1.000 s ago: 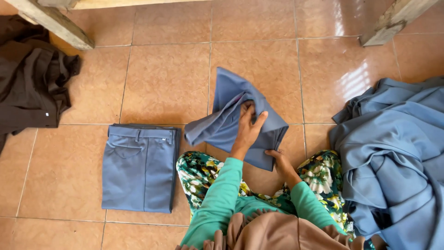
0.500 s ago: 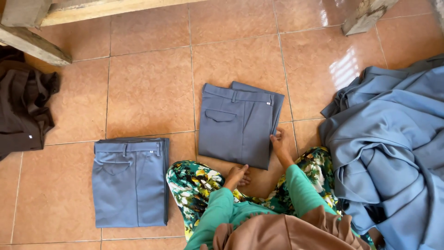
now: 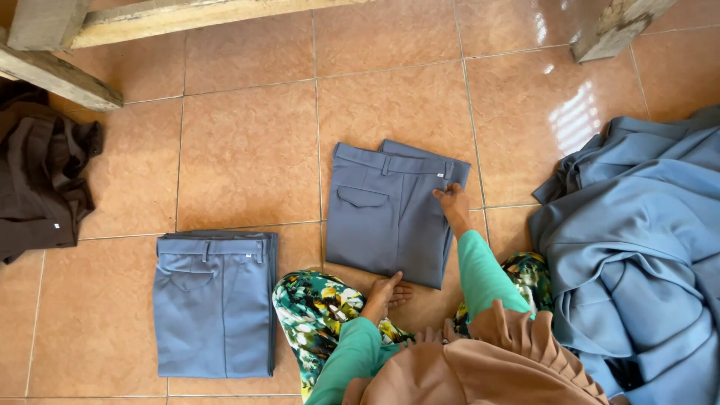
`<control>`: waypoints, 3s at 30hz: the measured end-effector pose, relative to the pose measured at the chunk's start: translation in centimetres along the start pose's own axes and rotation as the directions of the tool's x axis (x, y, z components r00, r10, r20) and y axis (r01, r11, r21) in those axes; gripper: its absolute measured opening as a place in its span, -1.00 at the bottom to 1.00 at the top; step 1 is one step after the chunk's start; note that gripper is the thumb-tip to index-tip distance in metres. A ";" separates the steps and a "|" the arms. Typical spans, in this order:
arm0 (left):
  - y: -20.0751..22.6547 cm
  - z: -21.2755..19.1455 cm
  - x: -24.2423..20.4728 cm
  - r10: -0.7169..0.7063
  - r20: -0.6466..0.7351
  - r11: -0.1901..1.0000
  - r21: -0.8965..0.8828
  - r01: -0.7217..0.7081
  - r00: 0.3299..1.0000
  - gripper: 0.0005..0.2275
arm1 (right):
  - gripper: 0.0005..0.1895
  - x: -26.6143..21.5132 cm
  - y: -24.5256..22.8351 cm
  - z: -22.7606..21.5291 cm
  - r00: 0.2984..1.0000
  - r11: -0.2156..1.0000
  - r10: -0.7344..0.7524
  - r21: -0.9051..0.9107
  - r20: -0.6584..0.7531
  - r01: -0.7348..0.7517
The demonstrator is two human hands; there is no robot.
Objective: The person is sitting on the floor and folding several pairs of grey pants into neat rectangular shapes.
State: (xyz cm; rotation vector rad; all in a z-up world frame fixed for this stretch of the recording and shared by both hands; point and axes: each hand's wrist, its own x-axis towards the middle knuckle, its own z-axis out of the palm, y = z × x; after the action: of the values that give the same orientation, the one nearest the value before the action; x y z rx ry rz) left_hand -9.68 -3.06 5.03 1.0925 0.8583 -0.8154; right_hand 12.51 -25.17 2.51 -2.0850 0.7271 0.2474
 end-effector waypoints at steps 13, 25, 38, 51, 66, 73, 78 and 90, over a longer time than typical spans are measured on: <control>0.4 0.4 -0.4 0.039 -0.006 0.998 0.040 -0.039 0.999 -0.31 | -0.73 -5.0 -4.0 -5.1 0.986 0.772 -0.122 0.612 -0.117 0.168; 1.4 6.2 -0.7 0.158 -0.059 0.929 -0.330 -0.169 0.986 -0.11 | -0.50 -6.3 5.2 -3.7 0.990 0.971 0.111 0.220 -0.092 -0.089; -0.3 2.5 -5.9 0.212 -0.118 0.823 -0.514 -0.242 0.970 -0.18 | -0.06 -8.8 5.1 -3.4 0.931 0.527 0.245 0.769 0.270 -0.362; 8.3 -8.0 -12.5 0.608 -0.011 0.549 -0.717 -0.430 0.794 -0.64 | -0.82 -11.4 -13.0 -3.8 0.979 0.642 -0.027 0.754 0.203 -0.139; -4.2 -32.1 -26.4 0.453 -0.718 0.335 -0.412 -0.848 0.528 -0.32 | -0.21 -30.3 -23.0 30.0 0.636 0.797 -0.380 0.587 0.671 -0.143; -10.8 -34.4 -17.9 0.162 -0.796 0.482 -0.452 -0.751 0.583 -0.23 | -0.06 -33.4 -18.1 30.7 0.734 0.916 -0.126 0.362 0.667 -0.171; -11.6 -32.4 -14.0 0.100 -0.879 0.436 -0.382 -0.815 0.466 -0.26 | -0.08 -28.6 -16.2 32.9 0.734 0.914 -0.176 0.386 0.656 -0.125; -8.7 -31.8 -16.9 0.149 -0.962 0.721 0.263 -0.641 -0.227 -0.40 | -0.01 -28.1 -16.6 28.7 0.642 0.934 -0.343 0.325 0.686 0.151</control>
State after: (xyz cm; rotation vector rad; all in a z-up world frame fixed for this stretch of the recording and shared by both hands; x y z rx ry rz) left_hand -30.33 27.34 9.39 1.4490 1.6155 1.1032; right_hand 2.17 16.52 9.14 -1.6083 -0.0412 0.7559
